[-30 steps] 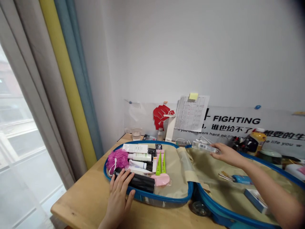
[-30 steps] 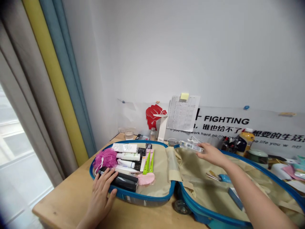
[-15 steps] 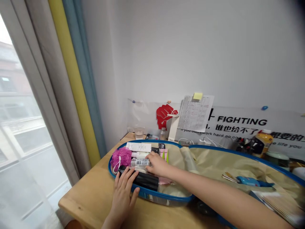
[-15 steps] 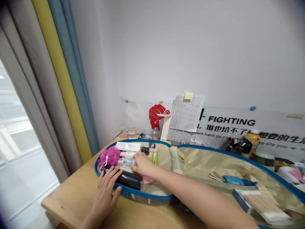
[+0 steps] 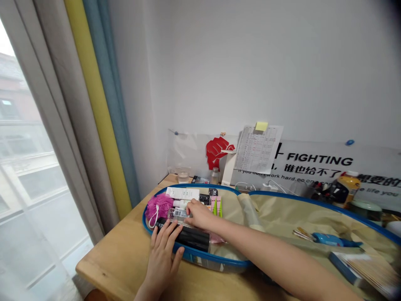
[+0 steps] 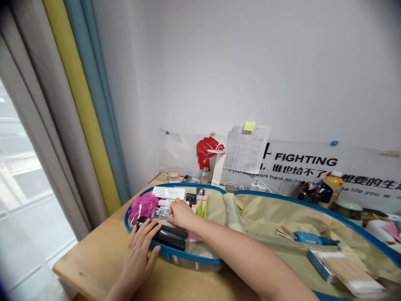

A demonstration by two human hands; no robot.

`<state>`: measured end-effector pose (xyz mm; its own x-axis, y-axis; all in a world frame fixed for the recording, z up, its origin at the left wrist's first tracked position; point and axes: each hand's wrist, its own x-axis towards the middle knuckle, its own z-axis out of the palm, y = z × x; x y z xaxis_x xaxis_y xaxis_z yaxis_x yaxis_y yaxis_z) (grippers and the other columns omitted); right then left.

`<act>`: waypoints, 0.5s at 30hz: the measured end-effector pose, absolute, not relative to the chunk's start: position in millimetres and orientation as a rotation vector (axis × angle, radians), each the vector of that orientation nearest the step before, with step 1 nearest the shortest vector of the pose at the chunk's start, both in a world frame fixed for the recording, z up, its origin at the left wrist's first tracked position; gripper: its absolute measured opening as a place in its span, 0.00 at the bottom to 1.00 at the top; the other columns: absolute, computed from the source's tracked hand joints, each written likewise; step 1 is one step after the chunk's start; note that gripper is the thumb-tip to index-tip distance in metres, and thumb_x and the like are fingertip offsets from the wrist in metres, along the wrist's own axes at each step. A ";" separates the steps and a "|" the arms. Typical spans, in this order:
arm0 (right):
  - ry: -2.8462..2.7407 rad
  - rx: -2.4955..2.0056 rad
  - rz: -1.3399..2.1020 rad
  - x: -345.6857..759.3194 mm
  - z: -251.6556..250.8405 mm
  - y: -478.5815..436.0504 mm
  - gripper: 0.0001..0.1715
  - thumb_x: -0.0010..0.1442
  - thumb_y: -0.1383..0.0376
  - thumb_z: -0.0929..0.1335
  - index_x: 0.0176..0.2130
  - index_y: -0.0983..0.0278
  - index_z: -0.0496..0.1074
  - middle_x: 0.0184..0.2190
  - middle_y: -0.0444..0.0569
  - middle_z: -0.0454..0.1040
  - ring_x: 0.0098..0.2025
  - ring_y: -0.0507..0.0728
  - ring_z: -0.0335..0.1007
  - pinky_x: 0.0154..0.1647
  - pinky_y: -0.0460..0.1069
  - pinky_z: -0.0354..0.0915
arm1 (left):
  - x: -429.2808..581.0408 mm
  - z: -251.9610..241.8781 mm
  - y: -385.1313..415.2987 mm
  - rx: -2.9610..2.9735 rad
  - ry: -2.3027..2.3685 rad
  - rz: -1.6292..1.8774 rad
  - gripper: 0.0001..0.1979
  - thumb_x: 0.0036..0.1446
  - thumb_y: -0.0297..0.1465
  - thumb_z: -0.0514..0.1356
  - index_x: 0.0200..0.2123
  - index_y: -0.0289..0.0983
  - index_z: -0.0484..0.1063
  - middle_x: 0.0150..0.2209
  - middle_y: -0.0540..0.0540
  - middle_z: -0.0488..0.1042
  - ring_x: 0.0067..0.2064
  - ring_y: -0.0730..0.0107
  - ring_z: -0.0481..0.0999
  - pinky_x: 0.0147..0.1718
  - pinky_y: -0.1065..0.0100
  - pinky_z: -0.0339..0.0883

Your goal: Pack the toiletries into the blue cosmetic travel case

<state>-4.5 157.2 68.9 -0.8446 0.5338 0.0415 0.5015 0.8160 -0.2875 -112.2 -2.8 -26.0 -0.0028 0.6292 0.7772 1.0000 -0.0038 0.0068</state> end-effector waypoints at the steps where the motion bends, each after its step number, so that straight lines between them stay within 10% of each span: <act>1: -2.883 -0.816 0.422 -4.4 70.7 156.3 0.18 0.60 0.56 0.67 0.44 0.66 0.70 0.47 0.50 0.70 0.47 0.55 0.67 0.48 0.56 0.65 | -112.6 -26.4 -2.7 -1.696 -1.693 -0.812 0.23 0.61 0.35 0.53 0.60 0.40 0.62 0.58 0.43 0.69 0.63 0.59 0.60 0.64 0.54 0.42; 15: -2.760 -1.150 0.718 192.5 175.3 224.1 0.18 0.64 0.58 0.62 0.30 0.65 0.74 0.30 0.44 0.76 0.34 0.48 0.71 0.39 0.44 0.65 | -113.1 -26.2 -2.2 -1.681 -1.649 -0.835 0.24 0.61 0.34 0.53 0.60 0.39 0.61 0.57 0.43 0.70 0.63 0.61 0.61 0.65 0.56 0.38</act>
<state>192.5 224.1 175.3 -0.7183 0.6862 -0.1147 0.6552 0.6116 -0.4434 -113.1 -2.2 -26.2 0.0146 0.5990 0.8006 0.9999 -0.0158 -0.0065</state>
